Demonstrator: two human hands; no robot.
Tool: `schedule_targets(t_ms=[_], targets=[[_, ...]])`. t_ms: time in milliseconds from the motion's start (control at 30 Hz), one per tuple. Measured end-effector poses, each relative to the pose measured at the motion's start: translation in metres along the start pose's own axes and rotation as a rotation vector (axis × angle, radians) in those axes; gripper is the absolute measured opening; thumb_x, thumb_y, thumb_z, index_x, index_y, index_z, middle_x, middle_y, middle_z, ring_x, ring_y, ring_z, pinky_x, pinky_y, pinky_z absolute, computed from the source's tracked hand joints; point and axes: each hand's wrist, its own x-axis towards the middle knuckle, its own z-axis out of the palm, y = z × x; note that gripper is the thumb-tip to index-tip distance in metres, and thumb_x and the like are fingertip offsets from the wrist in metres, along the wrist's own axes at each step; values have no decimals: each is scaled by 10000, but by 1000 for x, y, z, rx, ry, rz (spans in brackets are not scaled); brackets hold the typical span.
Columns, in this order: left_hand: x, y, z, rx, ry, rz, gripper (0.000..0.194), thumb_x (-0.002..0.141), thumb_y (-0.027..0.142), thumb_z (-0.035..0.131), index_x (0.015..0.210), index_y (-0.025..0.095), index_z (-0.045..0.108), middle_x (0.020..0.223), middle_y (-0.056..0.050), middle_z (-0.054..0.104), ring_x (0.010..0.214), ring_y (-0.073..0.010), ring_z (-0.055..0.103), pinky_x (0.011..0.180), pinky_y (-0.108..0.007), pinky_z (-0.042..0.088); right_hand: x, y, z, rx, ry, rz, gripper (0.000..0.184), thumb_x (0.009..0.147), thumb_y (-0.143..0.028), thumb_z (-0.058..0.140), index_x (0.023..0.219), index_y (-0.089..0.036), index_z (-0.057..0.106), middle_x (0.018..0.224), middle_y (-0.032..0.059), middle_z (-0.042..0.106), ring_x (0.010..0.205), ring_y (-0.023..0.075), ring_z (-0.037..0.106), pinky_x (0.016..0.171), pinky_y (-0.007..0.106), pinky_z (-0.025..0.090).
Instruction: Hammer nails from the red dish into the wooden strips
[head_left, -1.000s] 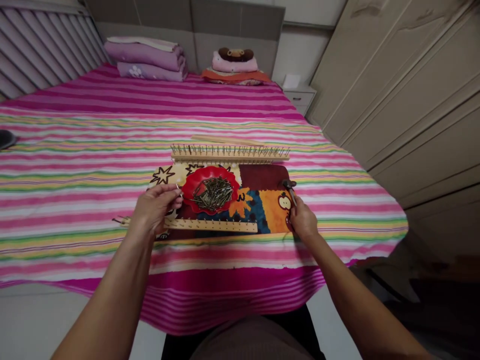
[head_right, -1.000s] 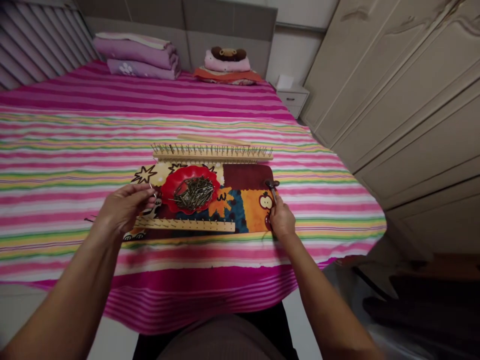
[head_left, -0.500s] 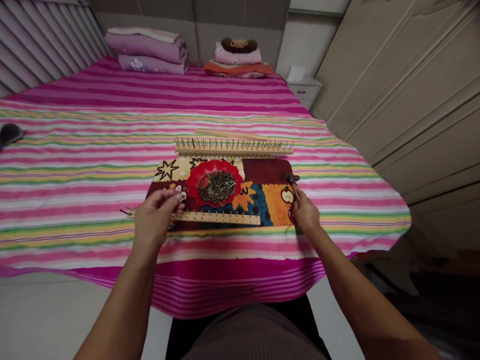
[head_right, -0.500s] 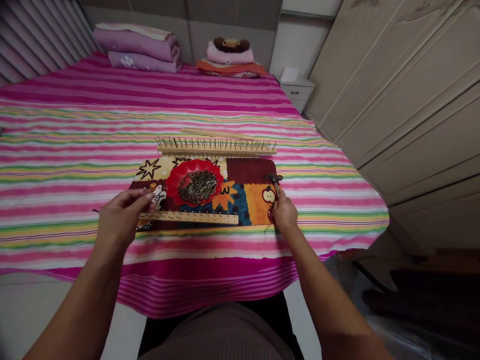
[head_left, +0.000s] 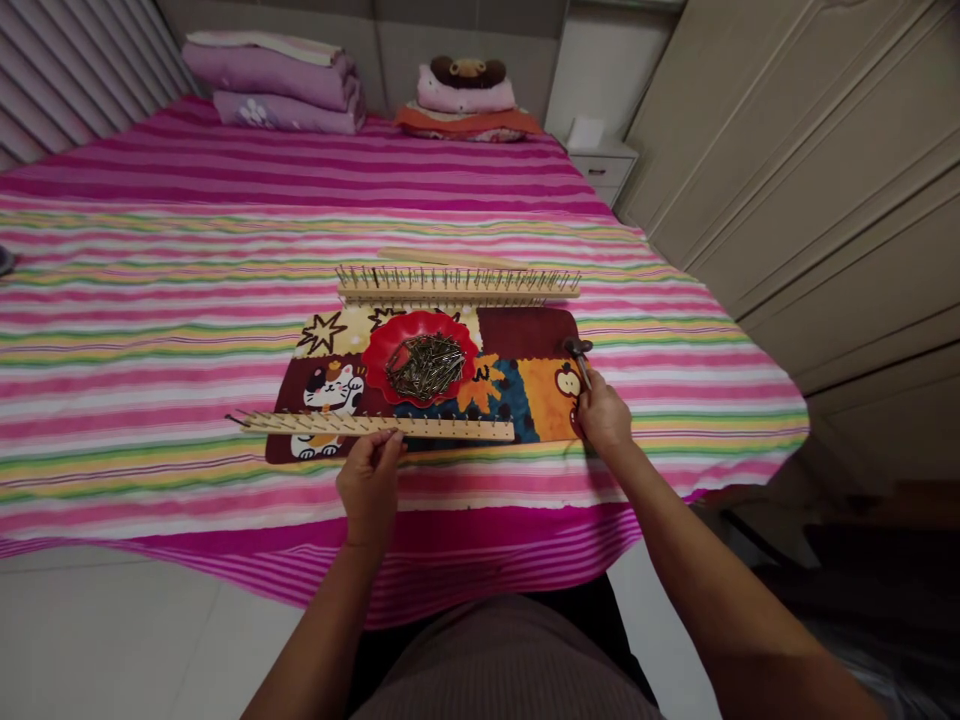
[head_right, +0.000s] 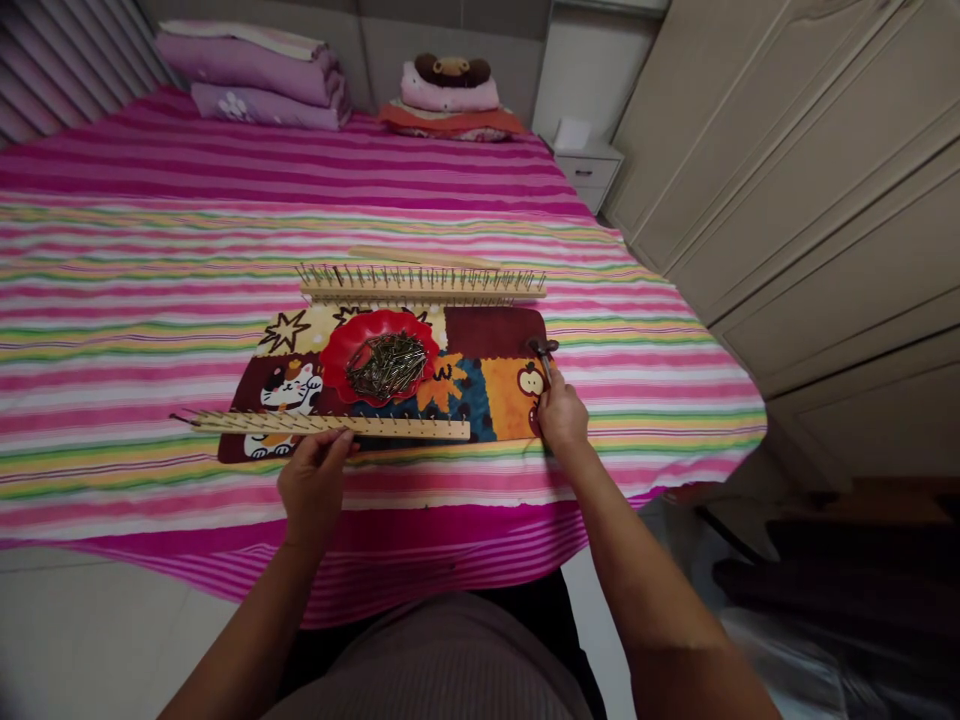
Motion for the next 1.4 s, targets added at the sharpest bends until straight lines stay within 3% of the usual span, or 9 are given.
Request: schedule_targets(t_ms=[400, 633, 767, 867, 967, 1100, 1200, 1300, 1400], targets=[[0, -14, 7, 202, 72, 144, 290, 730, 477, 602, 783, 196, 646, 731, 2, 678, 665, -141, 636, 674, -271, 499, -2, -2, -4, 11, -18, 30, 446, 936, -230, 402, 1375, -198, 477, 944, 91, 632, 717, 185, 554, 591, 264, 329], [0, -9, 7, 299, 28, 187, 228, 769, 419, 579, 794, 201, 640, 720, 1, 661, 693, -155, 621, 706, -287, 476, -2, -2, -2, 11, -6, 18, 452, 928, -229, 393, 1366, -175, 490, 945, 105, 640, 710, 184, 551, 578, 266, 323], [-2, -11, 11, 314, 57, 283, 174, 794, 364, 564, 772, 206, 632, 736, -12, 661, 705, -157, 611, 681, -282, 467, -2, 2, -1, 43, 1, 11, 469, 906, -251, 414, 1359, -165, 502, 944, 112, 647, 690, 188, 542, 573, 265, 336], [-3, -17, 14, 311, 59, 380, 162, 818, 331, 547, 763, 203, 630, 747, -30, 662, 719, -158, 612, 683, -282, 469, -1, 8, -1, 158, 24, -13, 470, 884, -276, 434, 1328, -161, 538, 902, 101, 657, 693, 192, 544, 596, 268, 360], [-2, -22, 15, 301, 65, 465, 173, 847, 316, 523, 773, 200, 629, 748, -37, 661, 729, -157, 615, 695, -282, 472, -9, 10, -9, 340, 57, 53, 473, 844, -278, 460, 1284, -150, 581, 788, 71, 640, 650, 187, 532, 612, 282, 392], [-2, -25, 15, 296, 48, 530, 174, 862, 307, 515, 788, 201, 630, 766, -40, 665, 758, -159, 619, 734, -289, 474, -54, -8, -37, 734, 131, 90, 516, 834, -336, 470, 1315, -160, 537, 676, 2, 560, 514, 140, 463, 527, 265, 401], [-1, -27, 15, 305, 7, 559, 170, 865, 305, 512, 803, 205, 634, 785, -41, 672, 783, -162, 623, 756, -292, 473, -100, -32, -61, 1050, -122, 7, 549, 841, -415, 511, 1349, -210, 483, 640, -46, 505, 444, 105, 410, 436, 230, 360], [0, -28, 15, 307, 3, 571, 169, 864, 308, 511, 813, 205, 636, 793, -43, 677, 789, -164, 626, 759, -290, 473, -134, -57, -74, 1144, -473, -135, 490, 851, -408, 538, 1299, -211, 530, 622, -56, 480, 445, 87, 392, 408, 202, 322], [1, -29, 15, 307, 13, 563, 173, 862, 309, 503, 816, 208, 635, 788, -41, 677, 775, -163, 624, 746, -286, 472, -153, -76, -71, 1157, -655, -229, 424, 879, -359, 500, 1274, -216, 554, 632, -50, 475, 457, 77, 377, 407, 189, 304]])
